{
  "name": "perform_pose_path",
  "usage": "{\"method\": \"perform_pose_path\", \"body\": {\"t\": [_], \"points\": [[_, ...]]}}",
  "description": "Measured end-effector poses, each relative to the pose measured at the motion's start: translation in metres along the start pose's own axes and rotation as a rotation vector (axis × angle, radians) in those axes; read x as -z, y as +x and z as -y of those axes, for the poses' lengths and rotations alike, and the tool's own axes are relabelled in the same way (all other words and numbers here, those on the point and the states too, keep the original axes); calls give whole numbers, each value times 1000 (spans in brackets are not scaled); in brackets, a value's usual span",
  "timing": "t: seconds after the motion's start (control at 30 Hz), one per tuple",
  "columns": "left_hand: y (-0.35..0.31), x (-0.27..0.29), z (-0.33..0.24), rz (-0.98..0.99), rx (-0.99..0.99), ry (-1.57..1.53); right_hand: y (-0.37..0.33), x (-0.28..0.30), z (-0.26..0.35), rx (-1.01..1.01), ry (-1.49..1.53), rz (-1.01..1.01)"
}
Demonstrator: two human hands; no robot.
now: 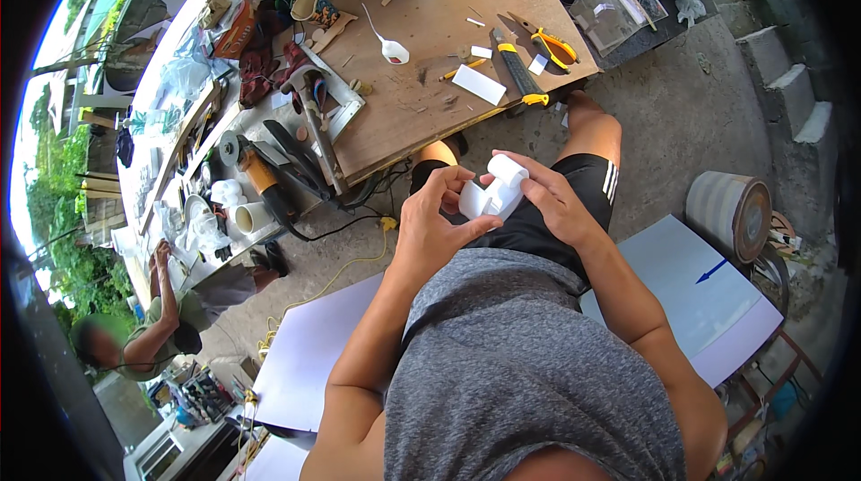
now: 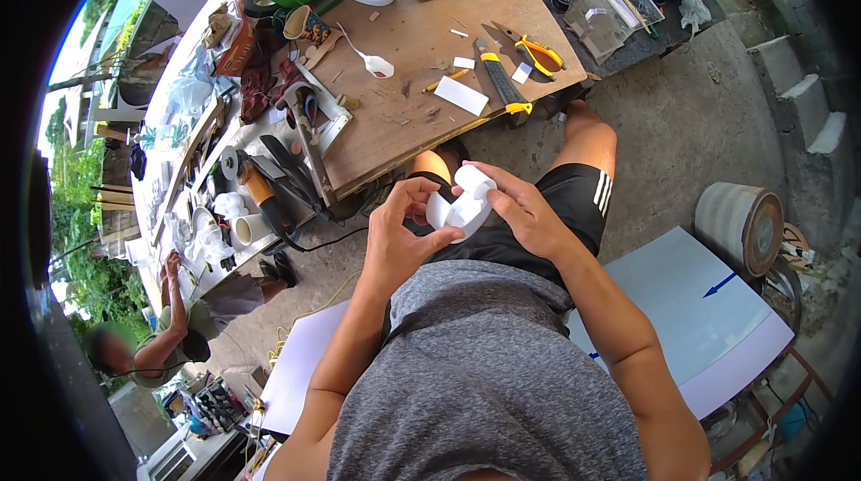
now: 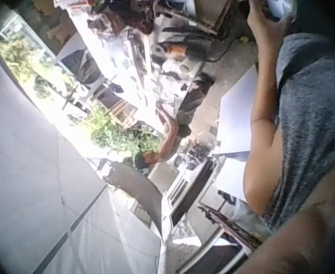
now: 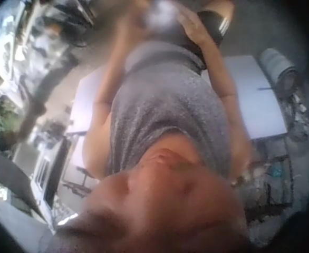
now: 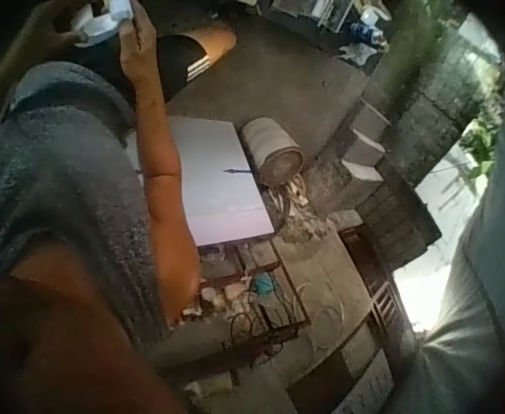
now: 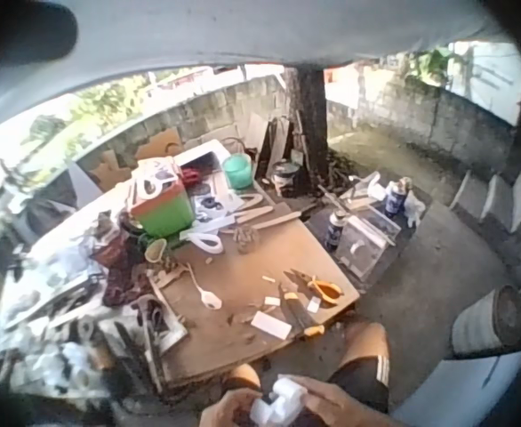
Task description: The person is assembling white acrylic or PVC letters/shapes, likely for signage, using glue and small components.
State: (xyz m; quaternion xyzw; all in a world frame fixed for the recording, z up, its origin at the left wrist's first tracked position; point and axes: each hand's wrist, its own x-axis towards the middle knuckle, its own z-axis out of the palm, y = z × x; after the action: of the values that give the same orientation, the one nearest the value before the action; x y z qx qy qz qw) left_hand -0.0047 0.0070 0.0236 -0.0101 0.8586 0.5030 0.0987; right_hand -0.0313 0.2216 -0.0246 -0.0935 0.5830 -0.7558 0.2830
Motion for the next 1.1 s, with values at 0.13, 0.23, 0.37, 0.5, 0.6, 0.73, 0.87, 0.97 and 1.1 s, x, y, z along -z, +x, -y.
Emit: {"method": "perform_pose_path", "body": {"t": [0.13,0.23,0.37,0.5,0.6,0.73,0.87,0.97,1.1], "points": [[-1,-1,0,-16,-16,15,0,1,-2,-3,-1,2],[-1,-3,5,-26,-38,15,0,1,-2,-7,10,5],[-1,-5,5,-54,-92,45,1,1,0,-2,23,13],[0,-7,3,-70,-115,29,0,2,0,10,10,3],[0,-6,-3,-43,-121,57,-2,4,-2,-7,10,-3],[0,-7,-5,-31,-148,74,-2,4,0,4,-10,-14],[0,-9,3,-47,-259,126,-3,4,0,4,-2,-31],[-7,-12,-2,-92,-113,12,-1,6,-2,-23,53,-2],[-7,-14,0,-130,-109,71,-2,5,-6,-8,75,10]]}}
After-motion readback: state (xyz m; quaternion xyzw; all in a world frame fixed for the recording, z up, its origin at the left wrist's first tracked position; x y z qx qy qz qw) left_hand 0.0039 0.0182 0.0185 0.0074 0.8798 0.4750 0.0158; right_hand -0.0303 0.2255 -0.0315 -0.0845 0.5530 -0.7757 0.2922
